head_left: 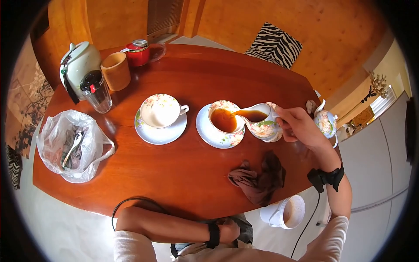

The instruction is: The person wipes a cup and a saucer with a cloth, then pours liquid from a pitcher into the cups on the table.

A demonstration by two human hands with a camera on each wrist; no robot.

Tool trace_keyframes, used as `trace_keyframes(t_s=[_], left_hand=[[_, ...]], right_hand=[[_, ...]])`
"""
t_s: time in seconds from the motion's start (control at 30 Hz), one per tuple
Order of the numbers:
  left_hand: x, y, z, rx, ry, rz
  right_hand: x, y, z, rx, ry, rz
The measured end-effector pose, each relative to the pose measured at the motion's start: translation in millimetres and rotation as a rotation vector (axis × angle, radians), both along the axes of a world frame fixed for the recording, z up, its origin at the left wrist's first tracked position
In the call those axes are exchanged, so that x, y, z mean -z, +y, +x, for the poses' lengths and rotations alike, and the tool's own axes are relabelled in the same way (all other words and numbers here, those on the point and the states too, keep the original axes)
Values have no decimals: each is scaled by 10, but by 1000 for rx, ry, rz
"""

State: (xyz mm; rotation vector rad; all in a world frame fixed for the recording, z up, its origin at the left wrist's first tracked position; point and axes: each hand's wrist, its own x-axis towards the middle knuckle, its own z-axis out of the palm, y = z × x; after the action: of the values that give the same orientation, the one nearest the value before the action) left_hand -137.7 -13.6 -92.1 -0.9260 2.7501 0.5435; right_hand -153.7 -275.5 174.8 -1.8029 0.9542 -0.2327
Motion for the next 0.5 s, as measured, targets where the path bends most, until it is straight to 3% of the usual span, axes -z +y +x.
trace_keyframes(t_s=[0.2, 0.5], left_hand=[[-141, -43, 21, 2, -25, 60], [13, 33, 14, 11, 46, -110]], right_hand=[[18, -11, -6, -23, 15, -16], [28, -35, -19, -31, -1, -15]])
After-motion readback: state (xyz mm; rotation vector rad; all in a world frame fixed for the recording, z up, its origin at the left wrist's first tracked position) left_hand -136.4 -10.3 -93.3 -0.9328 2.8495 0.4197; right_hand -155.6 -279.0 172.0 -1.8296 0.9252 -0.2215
